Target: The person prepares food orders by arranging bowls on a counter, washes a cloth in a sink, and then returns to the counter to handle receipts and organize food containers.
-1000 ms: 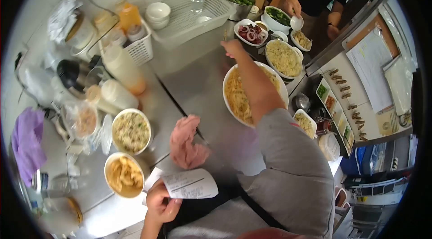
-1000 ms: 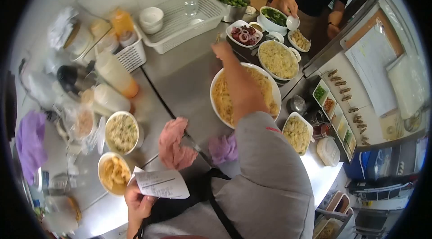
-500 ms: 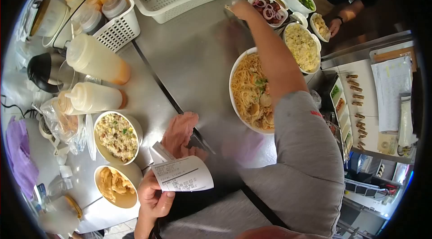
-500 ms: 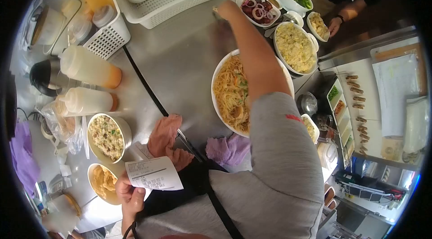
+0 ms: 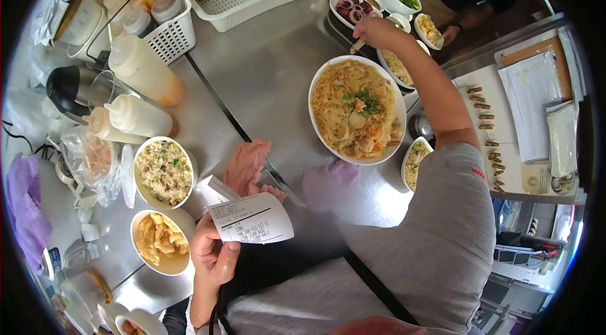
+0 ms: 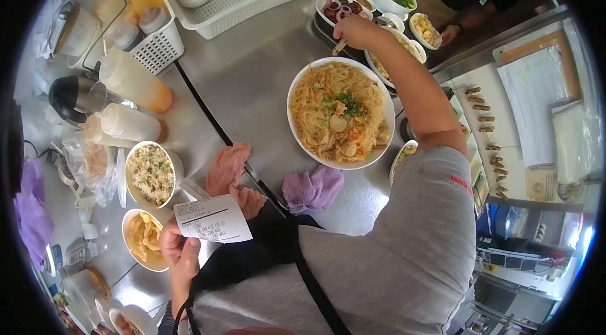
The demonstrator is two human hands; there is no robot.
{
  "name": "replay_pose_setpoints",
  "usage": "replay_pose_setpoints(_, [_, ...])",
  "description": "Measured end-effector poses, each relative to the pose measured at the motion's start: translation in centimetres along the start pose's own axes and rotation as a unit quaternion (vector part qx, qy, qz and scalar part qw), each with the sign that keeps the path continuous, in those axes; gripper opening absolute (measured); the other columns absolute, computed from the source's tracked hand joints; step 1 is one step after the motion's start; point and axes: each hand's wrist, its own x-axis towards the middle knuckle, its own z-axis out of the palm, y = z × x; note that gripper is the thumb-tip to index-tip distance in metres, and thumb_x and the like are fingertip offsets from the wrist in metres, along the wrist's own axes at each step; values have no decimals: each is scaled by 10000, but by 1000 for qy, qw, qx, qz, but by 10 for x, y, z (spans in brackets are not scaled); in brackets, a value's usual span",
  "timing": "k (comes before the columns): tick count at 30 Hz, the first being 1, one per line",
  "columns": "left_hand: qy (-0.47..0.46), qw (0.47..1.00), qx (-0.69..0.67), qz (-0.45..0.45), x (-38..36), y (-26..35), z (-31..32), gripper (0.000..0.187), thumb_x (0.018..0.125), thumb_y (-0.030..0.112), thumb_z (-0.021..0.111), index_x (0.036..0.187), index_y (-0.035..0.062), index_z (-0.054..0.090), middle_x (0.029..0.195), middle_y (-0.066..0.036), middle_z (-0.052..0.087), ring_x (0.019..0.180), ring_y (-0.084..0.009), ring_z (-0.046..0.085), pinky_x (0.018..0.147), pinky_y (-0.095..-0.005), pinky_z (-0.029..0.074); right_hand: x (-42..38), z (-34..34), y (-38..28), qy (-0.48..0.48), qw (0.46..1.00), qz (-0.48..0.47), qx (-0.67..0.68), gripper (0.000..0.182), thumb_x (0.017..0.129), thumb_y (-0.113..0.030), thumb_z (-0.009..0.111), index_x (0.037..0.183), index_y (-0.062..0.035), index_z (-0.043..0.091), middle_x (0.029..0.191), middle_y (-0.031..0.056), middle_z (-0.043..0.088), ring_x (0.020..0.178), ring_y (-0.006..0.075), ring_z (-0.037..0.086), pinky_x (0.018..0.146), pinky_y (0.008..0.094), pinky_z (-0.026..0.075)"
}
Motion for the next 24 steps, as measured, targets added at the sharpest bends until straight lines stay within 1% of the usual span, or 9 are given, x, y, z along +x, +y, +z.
replay_pose_setpoints(7, [46,999,-9,10,-3,-3,0,77,768,74,516,813,25,476,954,-123,479,885,-178,467,801,-284,337,7,21,7,-80,990,-47,-110,223,611,35,515,792,-65,600,729,129,577,771,273,554,660,345,428])
replay_pose_setpoints(11, [103,994,-14,37,3,-5,-4,79,764,34,485,841,14,486,939,-96,492,882,-162,482,786,-275,362,3,26,18,-23,990,-55,-126,301,641,-19,519,926,-81,592,806,151,582,829,298,547,728,372,425])
replay_pose_setpoints(12, [130,990,21,42,8,-1,-1,136,787,100,495,895,21,472,875,-37,507,786,-111,475,714,-251,391,-4,26,3,85,979,-83,-163,198,677,-77,503,854,-72,593,816,163,580,769,313,558,667,387,432])
replay_pose_setpoints(15, [101,988,29,111,20,12,-1,147,790,3,438,928,-1,488,924,-89,505,841,-143,504,702,-265,419,-29,-10,-93,-64,959,-167,222,263,794,-245,486,870,-8,570,777,91,595,705,189,570,633,303,438])
replay_pose_setpoints(17, [88,968,68,224,32,11,0,84,787,28,454,864,2,472,863,-80,473,748,-147,482,635,-265,410,-70,-29,-158,-231,836,-231,441,335,828,-296,443,912,10,551,771,70,592,711,141,568,623,263,442])
replay_pose_setpoints(19, [91,964,98,229,27,24,2,55,783,38,463,824,3,457,841,-77,453,726,-153,465,617,-266,404,-102,-40,-210,-283,755,-308,505,364,845,-315,409,967,7,525,791,75,592,714,142,573,615,253,453])
replay_pose_setpoints(21, [70,966,130,213,22,40,5,51,779,41,467,797,2,441,831,-74,439,727,-157,457,609,-265,402,-115,-38,-245,-265,765,-213,547,325,844,-283,427,981,-1,512,801,75,587,712,130,573,594,234,460])
replay_pose_setpoints(23, [77,962,180,190,9,56,9,223,789,71,477,996,-11,493,960,-92,514,883,-177,490,778,-271,379,-128,-47,-272,-212,764,-202,575,255,834,-217,452,987,-18,496,824,62,578,710,114,565,576,219,462])
replay_pose_setpoints(24, [49,977,22,208,8,67,16,317,789,98,493,1080,-25,456,1034,-95,509,932,-180,493,804,-272,372,-131,-61,-284,-192,773,-219,563,201,823,-167,467,976,-38,493,828,40,566,704,95,547,564,213,455])
